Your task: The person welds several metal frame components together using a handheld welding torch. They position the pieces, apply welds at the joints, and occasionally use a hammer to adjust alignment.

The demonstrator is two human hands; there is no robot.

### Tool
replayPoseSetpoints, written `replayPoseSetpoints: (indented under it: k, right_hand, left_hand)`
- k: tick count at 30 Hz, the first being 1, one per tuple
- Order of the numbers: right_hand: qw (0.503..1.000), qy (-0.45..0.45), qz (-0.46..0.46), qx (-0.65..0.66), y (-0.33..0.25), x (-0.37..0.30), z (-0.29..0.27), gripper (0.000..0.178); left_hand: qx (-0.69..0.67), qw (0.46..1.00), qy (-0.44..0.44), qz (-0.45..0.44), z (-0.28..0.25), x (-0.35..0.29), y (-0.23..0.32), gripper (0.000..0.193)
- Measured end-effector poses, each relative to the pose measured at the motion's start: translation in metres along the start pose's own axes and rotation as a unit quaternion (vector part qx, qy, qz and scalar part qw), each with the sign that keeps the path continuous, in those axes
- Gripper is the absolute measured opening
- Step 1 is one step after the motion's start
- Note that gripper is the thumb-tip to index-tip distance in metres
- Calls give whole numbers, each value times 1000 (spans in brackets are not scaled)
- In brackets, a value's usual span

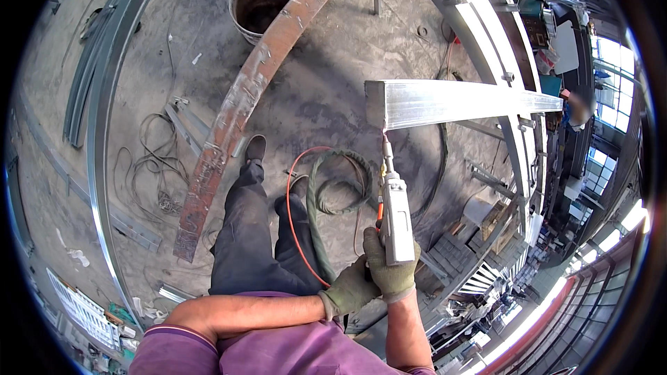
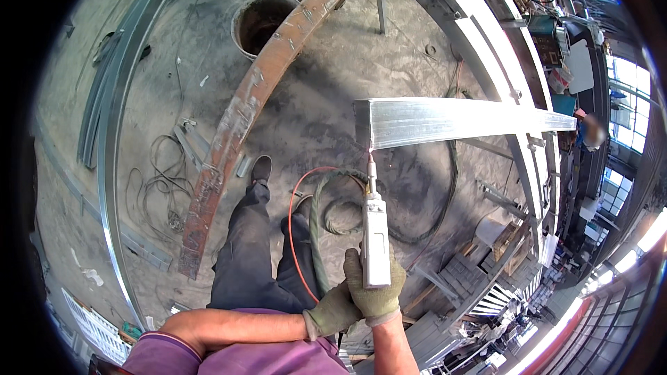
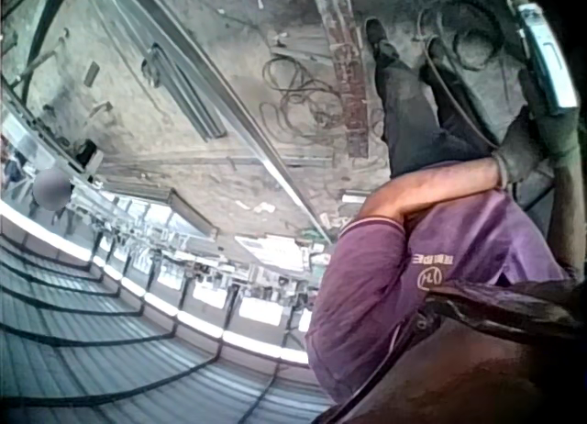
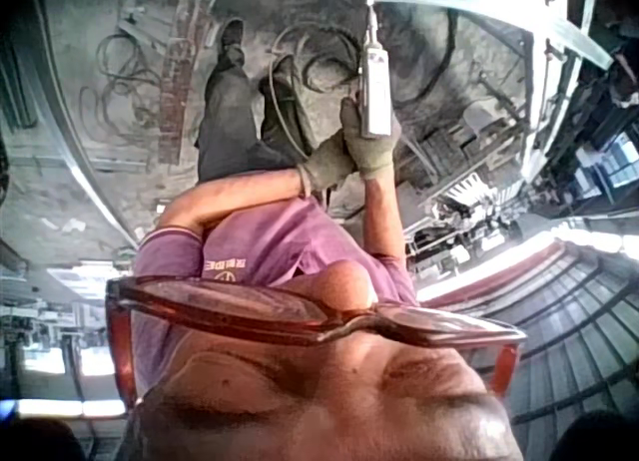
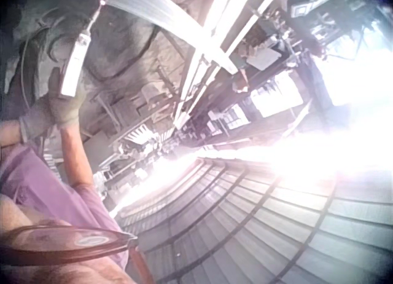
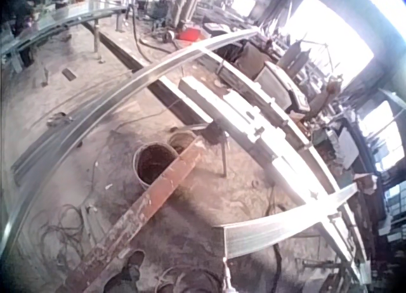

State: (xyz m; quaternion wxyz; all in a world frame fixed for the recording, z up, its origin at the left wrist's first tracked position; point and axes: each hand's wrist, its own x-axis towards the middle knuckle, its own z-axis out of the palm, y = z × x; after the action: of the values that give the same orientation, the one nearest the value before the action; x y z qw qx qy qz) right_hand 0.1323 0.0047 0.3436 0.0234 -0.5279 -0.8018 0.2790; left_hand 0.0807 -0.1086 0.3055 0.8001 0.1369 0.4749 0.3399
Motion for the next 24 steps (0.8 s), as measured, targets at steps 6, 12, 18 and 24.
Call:
replayPoseSetpoints:
  k: [6, 12, 18, 24]
  right_hand:
    - [1000, -1, -10, -9, 5, 3, 1, 20]
    - [998, 13, -27, -47, 1, 9, -1, 13]
    - [996, -1, -42, -73, 23, 6, 3, 26]
    - [996, -41, 79, -18, 77, -26, 23, 24]
  left_hand:
    - [79, 993, 19, 91, 7, 10, -10, 37]
    - [306, 926, 10, 220, 8, 18, -19, 21]
    - [190, 974, -39, 121, 3, 28, -15, 39]
    - [334, 931, -1, 149, -65, 12, -6, 49]
